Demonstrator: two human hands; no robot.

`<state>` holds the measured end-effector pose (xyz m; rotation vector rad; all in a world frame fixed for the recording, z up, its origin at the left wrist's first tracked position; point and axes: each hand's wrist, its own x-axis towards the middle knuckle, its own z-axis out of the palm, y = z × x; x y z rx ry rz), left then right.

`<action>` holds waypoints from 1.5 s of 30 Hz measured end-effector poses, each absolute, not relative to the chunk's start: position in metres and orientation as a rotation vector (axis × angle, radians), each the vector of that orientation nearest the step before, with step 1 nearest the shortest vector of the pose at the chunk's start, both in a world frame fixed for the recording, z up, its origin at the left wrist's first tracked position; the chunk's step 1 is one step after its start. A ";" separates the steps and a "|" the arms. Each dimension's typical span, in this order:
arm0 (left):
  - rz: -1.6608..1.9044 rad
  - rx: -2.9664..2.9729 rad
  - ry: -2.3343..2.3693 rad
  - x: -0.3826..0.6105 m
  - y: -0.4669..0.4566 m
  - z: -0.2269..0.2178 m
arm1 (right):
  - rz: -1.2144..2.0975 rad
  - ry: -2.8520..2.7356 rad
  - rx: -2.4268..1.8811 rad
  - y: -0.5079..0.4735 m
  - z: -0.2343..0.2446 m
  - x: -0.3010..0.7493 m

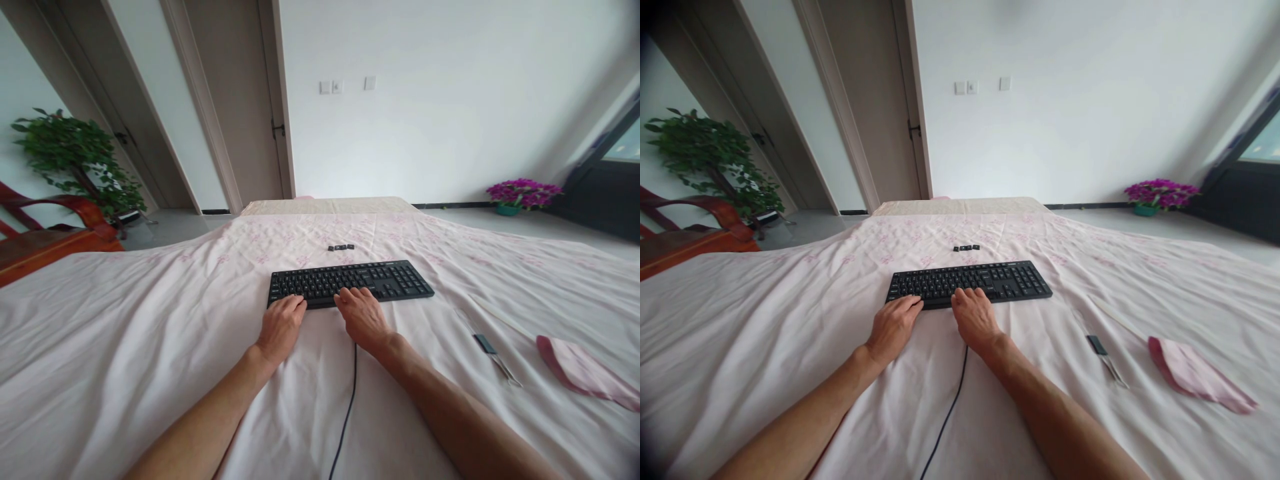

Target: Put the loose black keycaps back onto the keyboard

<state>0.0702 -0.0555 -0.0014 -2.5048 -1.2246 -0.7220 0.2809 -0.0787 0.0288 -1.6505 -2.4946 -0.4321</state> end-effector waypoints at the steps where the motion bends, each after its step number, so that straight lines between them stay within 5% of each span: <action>1: -0.716 -2.506 -1.222 0.071 -0.056 -0.002 | -0.438 -2.503 -1.652 -0.079 0.028 0.280; 8: -0.703 -2.521 -1.239 0.071 -0.060 0.000 | -0.383 -2.447 -1.657 -0.079 0.028 0.280; 17: -1.166 -2.328 -1.346 0.049 -0.047 0.006 | -0.208 -1.903 -1.637 -0.066 0.010 0.311; 39: -0.833 -2.541 -1.243 0.064 -0.057 0.009 | -0.219 -2.236 -1.674 -0.079 0.024 0.287; 45: -1.224 -2.449 -1.342 0.052 -0.040 0.006 | -0.165 -1.974 -1.621 -0.073 0.026 0.295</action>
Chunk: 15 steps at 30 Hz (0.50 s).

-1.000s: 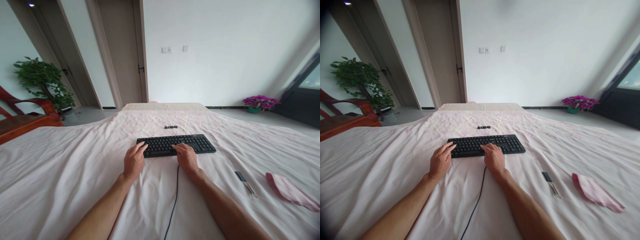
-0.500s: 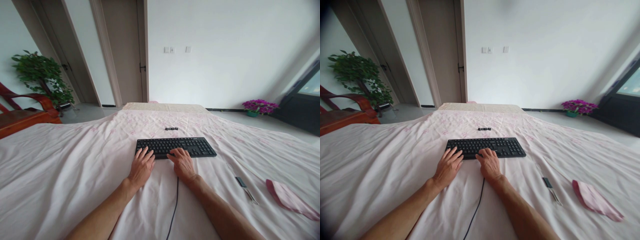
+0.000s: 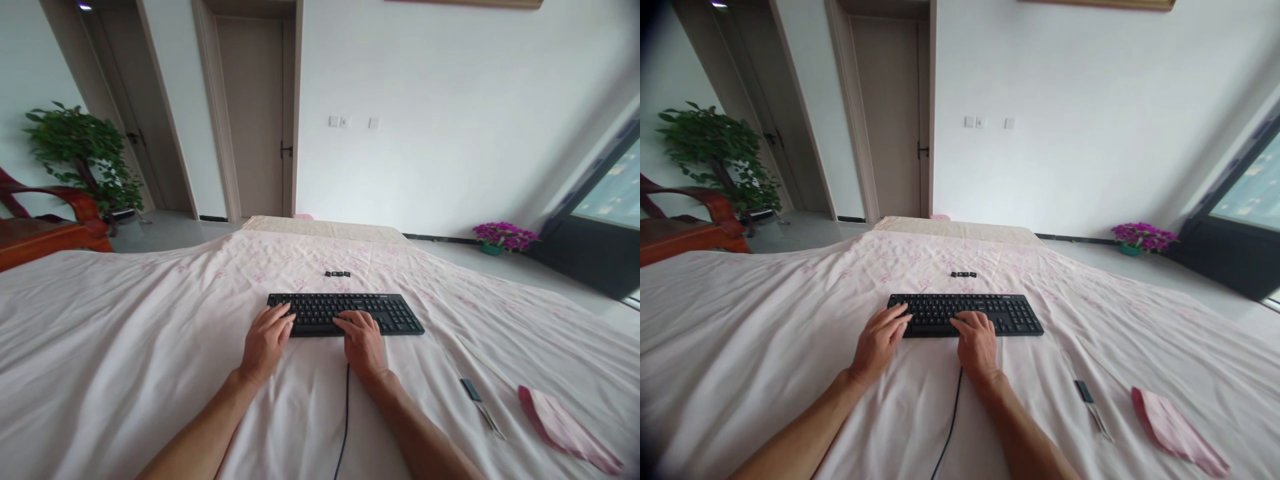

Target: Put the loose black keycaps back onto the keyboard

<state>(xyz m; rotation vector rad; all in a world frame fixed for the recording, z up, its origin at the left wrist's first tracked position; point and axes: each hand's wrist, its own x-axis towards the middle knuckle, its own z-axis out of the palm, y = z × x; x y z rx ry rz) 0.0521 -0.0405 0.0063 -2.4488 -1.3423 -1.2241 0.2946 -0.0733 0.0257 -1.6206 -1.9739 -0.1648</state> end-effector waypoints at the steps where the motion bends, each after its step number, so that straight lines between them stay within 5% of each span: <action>1: -1.318 -2.384 -1.407 0.048 -0.036 0.005 | -0.162 -1.912 -1.616 -0.069 0.027 0.299; 8: -1.748 -2.100 -1.942 0.027 -0.002 -0.019 | 0.062 -1.860 -1.741 0.006 0.043 0.332; 15: -1.835 -2.116 -2.031 0.025 0.004 -0.027 | -0.225 -2.131 -1.864 0.083 0.052 0.313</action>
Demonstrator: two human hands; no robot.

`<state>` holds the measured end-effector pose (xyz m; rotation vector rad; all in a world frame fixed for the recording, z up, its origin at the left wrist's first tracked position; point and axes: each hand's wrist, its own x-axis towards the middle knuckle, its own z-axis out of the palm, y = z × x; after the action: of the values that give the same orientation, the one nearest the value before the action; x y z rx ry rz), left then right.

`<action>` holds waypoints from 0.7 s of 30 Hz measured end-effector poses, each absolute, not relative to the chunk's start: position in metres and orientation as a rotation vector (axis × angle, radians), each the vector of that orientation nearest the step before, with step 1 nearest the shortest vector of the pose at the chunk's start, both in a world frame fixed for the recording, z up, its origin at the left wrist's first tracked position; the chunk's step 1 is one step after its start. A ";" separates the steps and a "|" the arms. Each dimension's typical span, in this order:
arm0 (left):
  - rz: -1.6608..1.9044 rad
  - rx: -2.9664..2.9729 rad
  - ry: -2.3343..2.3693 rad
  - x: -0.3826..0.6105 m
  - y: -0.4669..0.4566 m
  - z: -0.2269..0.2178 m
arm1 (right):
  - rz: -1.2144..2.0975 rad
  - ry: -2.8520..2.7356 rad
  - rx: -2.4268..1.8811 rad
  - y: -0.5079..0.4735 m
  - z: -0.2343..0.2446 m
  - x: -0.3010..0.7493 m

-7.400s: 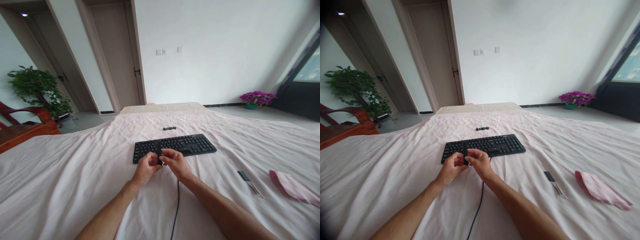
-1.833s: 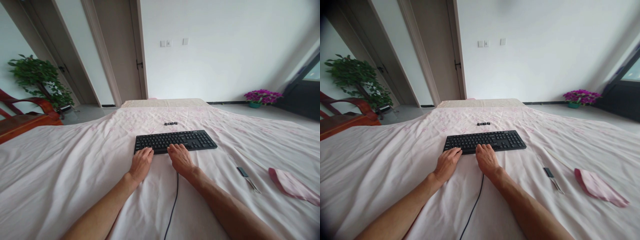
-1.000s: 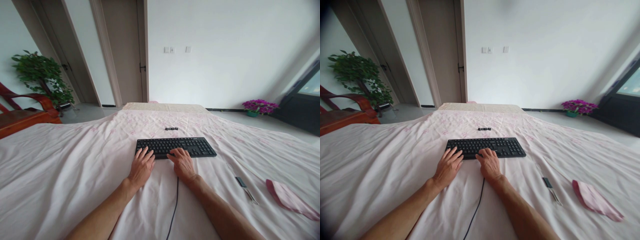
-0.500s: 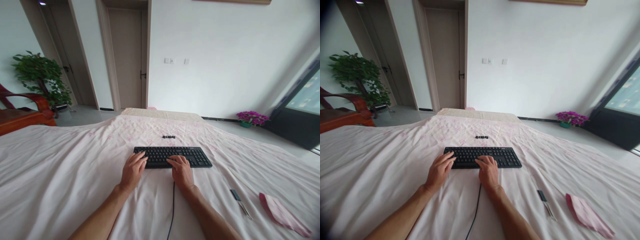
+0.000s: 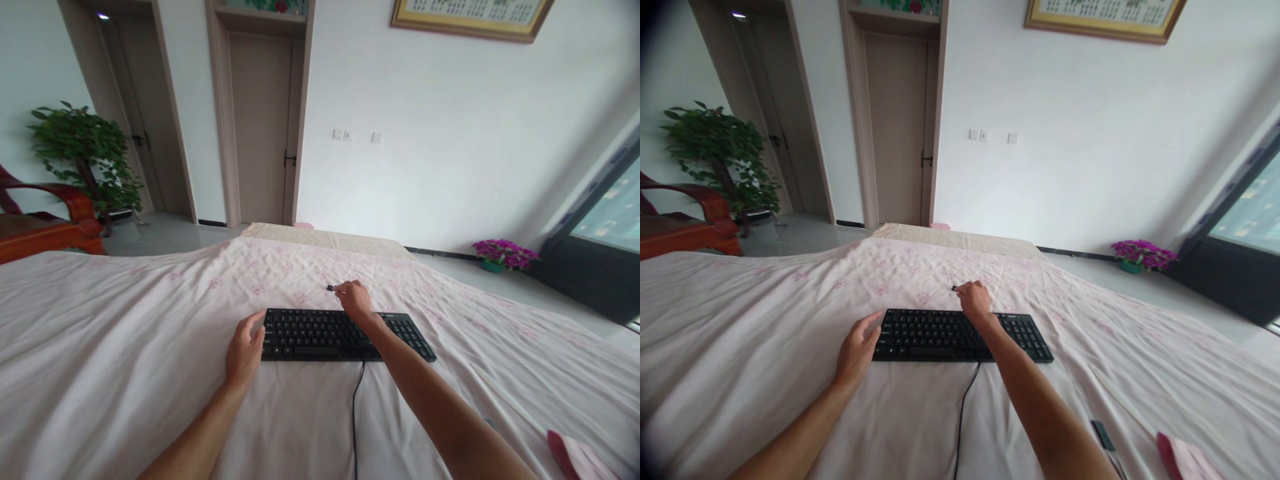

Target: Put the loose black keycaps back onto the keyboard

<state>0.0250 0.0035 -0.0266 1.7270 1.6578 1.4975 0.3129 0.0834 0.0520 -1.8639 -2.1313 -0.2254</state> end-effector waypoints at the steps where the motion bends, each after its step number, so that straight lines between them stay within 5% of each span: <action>1: 1.491 1.725 1.652 0.025 0.003 -0.026 | -0.279 -2.168 -1.876 0.092 0.052 0.310; 17: 1.535 1.838 1.576 0.031 0.002 -0.018 | -0.147 -2.357 -1.755 0.121 0.058 0.277; 20: 1.640 1.876 1.453 0.039 -0.003 -0.010 | 0.171 -2.243 -1.649 0.094 0.057 0.258; 21: 1.673 1.883 1.399 0.042 -0.006 -0.007 | 0.520 -2.063 -1.508 0.081 0.056 0.250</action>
<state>0.0421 -0.0059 -0.0067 1.8827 1.3994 1.6731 0.2500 0.0812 0.0562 -1.5075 -2.0625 0.5196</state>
